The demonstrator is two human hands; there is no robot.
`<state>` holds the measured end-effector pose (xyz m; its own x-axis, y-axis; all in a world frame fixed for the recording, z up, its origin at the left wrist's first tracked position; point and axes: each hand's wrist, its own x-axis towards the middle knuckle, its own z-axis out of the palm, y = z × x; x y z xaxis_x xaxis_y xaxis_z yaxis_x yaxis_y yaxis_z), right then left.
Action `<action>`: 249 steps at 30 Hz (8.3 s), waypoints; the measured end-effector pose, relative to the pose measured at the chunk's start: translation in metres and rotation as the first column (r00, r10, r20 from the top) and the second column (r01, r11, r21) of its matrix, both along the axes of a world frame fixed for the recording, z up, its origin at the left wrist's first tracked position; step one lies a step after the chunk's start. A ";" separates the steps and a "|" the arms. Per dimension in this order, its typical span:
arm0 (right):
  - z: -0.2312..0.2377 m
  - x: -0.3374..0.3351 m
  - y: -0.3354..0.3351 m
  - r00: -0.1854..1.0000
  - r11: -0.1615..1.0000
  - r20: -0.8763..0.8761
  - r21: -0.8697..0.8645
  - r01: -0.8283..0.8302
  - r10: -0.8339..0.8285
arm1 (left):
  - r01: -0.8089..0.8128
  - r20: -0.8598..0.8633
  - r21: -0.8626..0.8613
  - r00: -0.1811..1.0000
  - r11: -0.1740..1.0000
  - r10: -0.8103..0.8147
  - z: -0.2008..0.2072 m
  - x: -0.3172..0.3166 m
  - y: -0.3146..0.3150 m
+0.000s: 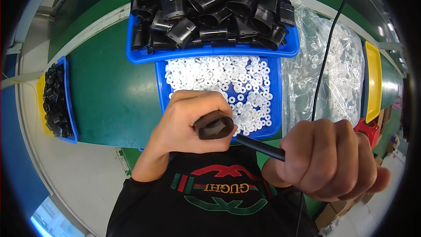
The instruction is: The person repeatedly picks black plastic components and white washers from blue bins on a green workbench. They insert a washer into each black component by hand, then place the assembled unit back into the bin. The process is continuous and repetitive throughout the clip.
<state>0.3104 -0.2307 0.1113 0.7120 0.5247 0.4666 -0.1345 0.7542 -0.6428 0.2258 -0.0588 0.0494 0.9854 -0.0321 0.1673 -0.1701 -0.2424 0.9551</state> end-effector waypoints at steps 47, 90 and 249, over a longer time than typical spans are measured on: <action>-0.070 -0.001 0.033 1.000 0.986 0.009 -0.165 0.004 -0.002 | -0.055 -0.129 0.202 0.988 0.978 0.082 -0.016 0.013 -0.005; -0.104 -0.002 -0.006 0.398 0.193 0.895 -0.434 0.880 0.199 | -0.351 0.164 0.924 0.728 0.155 0.665 -0.059 0.144 0.287; -0.043 -0.030 0.071 0.970 0.949 0.180 -0.238 0.205 -0.164 | -0.056 -0.033 -0.201 0.998 0.978 0.051 -0.038 -0.012 0.039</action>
<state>0.2800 -0.1594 0.0686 0.7365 0.5064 0.4485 0.1085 0.5660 -0.8172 0.2140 -0.0195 0.0113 0.9891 0.0523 0.1376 -0.1349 -0.0528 0.9895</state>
